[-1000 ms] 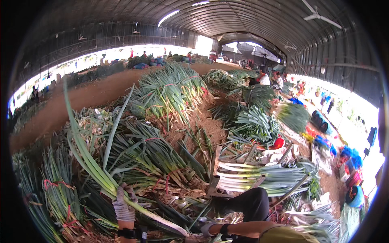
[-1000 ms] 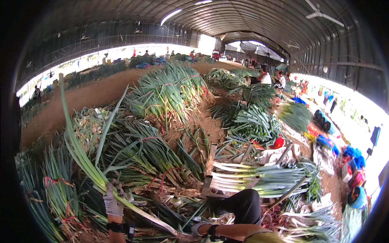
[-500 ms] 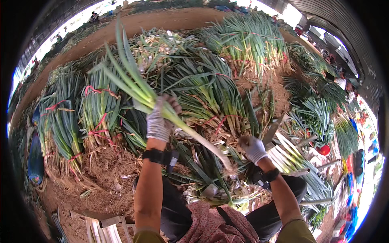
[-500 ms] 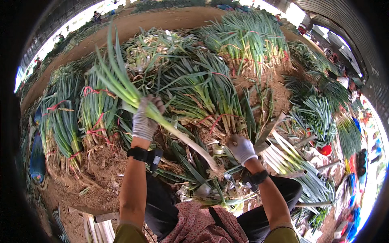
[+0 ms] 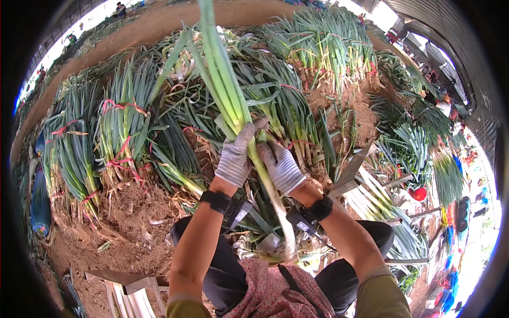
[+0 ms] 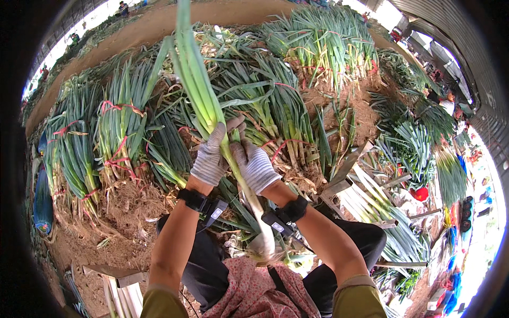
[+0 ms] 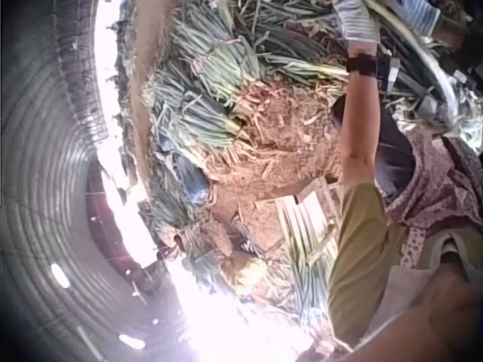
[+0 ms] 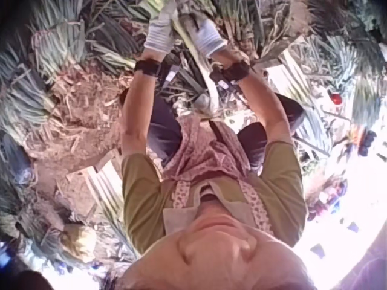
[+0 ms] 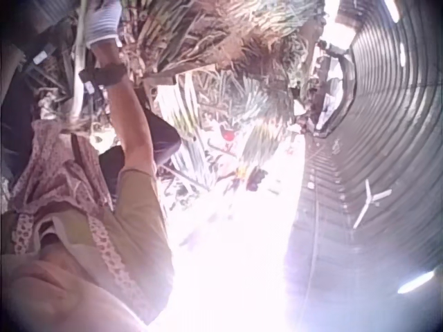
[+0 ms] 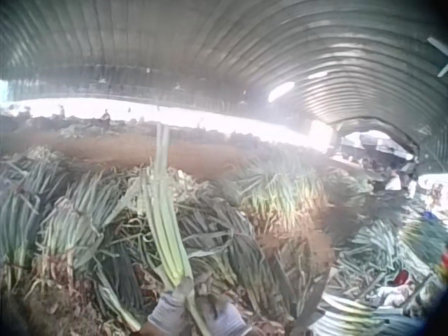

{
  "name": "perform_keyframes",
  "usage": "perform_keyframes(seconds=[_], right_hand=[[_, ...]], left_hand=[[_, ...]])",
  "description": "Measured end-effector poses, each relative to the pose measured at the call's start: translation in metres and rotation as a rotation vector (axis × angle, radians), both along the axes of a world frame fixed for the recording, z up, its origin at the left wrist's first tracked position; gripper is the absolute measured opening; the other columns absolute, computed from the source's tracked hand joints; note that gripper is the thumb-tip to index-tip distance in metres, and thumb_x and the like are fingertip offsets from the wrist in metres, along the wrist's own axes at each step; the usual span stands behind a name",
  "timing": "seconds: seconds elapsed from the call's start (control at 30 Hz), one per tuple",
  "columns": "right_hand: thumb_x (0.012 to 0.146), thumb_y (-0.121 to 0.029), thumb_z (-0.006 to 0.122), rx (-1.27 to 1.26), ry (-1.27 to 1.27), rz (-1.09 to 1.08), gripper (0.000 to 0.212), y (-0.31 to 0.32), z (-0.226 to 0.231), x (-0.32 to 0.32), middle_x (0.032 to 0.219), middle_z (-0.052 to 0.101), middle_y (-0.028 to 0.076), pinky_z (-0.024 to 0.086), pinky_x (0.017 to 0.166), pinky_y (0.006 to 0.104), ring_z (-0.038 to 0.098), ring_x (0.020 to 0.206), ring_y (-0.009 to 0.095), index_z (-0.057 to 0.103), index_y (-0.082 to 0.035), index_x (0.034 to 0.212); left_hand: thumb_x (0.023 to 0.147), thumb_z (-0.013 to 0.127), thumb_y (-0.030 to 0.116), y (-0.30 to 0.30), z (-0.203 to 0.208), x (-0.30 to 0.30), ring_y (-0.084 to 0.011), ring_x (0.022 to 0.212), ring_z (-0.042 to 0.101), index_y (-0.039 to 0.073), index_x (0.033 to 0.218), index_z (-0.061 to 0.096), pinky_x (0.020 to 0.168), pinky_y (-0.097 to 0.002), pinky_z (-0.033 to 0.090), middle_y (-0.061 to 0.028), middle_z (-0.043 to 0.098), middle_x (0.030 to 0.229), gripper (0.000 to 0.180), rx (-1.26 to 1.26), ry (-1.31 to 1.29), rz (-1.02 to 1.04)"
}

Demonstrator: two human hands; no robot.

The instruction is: The person peels the outer layers from green onions by hand and places the cleaned onions into a metal rack.

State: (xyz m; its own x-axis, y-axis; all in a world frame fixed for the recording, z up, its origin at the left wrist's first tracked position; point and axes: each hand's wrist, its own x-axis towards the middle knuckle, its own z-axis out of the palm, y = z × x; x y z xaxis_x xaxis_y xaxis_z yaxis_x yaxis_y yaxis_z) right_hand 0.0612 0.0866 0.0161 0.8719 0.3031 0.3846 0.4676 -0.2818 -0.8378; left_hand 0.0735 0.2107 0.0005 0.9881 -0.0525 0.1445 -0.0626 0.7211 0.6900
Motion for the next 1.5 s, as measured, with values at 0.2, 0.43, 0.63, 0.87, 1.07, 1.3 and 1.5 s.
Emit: perform_keyframes(seconds=[0.2, 0.43, 0.63, 0.87, 1.07, 1.3, 1.5], right_hand=[[0.089, -0.027, 0.052, -0.467, 0.743, 0.142, 0.03, -0.037, -0.043, 0.001, 0.074, 0.061, 0.014, 0.048, 0.063, 0.0376, 0.059, 0.065, 0.024, 0.056, 0.002, 0.094], [0.081, -0.029, 0.062, -0.213, 0.373, 0.053, 0.043, -0.055, -0.011, -0.001, 0.093, 0.063, 0.02, 0.049, 0.073, 0.0357, 0.063, 0.083, 0.031, 0.054, 0.003, 0.108], [0.076, -0.022, 0.066, -0.76, -0.192, 0.106, 0.028, -0.017, 0.033, -0.012, 0.089, 0.061, 0.016, 0.048, 0.068, 0.0402, 0.06, 0.077, 0.034, 0.057, -0.002, 0.093], [0.072, -0.016, 0.059, -1.065, -0.565, 0.173, 0.012, 0.0, 0.026, -0.029, 0.071, 0.056, 0.01, 0.048, 0.062, 0.0397, 0.059, 0.071, 0.028, 0.055, -0.007, 0.078], [0.074, -0.015, 0.06, -1.179, -0.249, 0.651, 0.008, -0.041, -0.018, -0.091, 0.062, 0.059, 0.008, 0.052, 0.056, 0.0373, 0.062, 0.06, 0.028, 0.059, -0.009, 0.071], [0.08, -0.019, 0.058, -1.264, 0.856, 0.551, 0.023, -0.119, -0.081, -0.153, 0.087, 0.063, 0.021, 0.052, 0.068, 0.0418, 0.063, 0.081, 0.033, 0.065, -0.009, 0.1], [0.087, -0.028, 0.053, -1.099, 0.395, 0.052, 0.024, -0.147, -0.066, -0.074, 0.08, 0.064, 0.015, 0.05, 0.066, 0.0383, 0.063, 0.074, 0.03, 0.062, -0.006, 0.09]], left_hand=[[0.083, 0.062, 0.038, 0.011, 0.02, -0.014, -0.0297, 0.12, 0.045, -0.004, 0.101, 0.056, 0.105, -0.0373, 0.033, -0.0186, 0.046, 0.128, 0.046, -0.069, -0.035, -0.002], [0.084, 0.063, 0.024, 0.003, 0.014, -0.013, -0.0182, 0.095, 0.058, -0.004, 0.109, 0.054, 0.089, -0.0289, 0.045, -0.0146, 0.061, 0.107, 0.038, 0.068, -0.005, 0.092], [0.083, 0.064, 0.021, -0.011, 0.002, -0.011, -0.0239, 0.084, 0.062, -0.001, 0.085, 0.062, 0.071, -0.0344, 0.054, -0.0129, 0.064, 0.099, 0.022, -0.055, 0.162, 0.096], [0.085, 0.062, 0.02, -0.01, -0.003, -0.006, -0.0227, 0.085, 0.061, -0.002, 0.09, 0.06, 0.073, -0.037, 0.056, -0.0115, 0.063, 0.099, 0.022, -0.073, 0.272, 0.183], [0.083, 0.065, 0.016, 0.005, 0.002, -0.005, -0.0155, 0.062, 0.059, -0.002, 0.09, 0.06, 0.053, -0.026, 0.053, -0.0107, 0.064, 0.084, 0.02, -0.003, 0.233, 0.243], [0.084, 0.064, 0.015, 0.024, 0.024, 0.0, -0.01, 0.053, 0.051, 0.002, 0.09, 0.057, 0.041, -0.0215, 0.04, -0.0143, 0.065, 0.085, 0.016, 0.052, 0.14, 0.401], [0.083, 0.064, 0.016, 0.024, 0.013, 0.004, -0.0105, 0.056, 0.053, 0.004, 0.092, 0.056, 0.046, -0.0225, 0.045, -0.0108, 0.065, 0.085, 0.017, -0.075, 0.112, 0.253]])
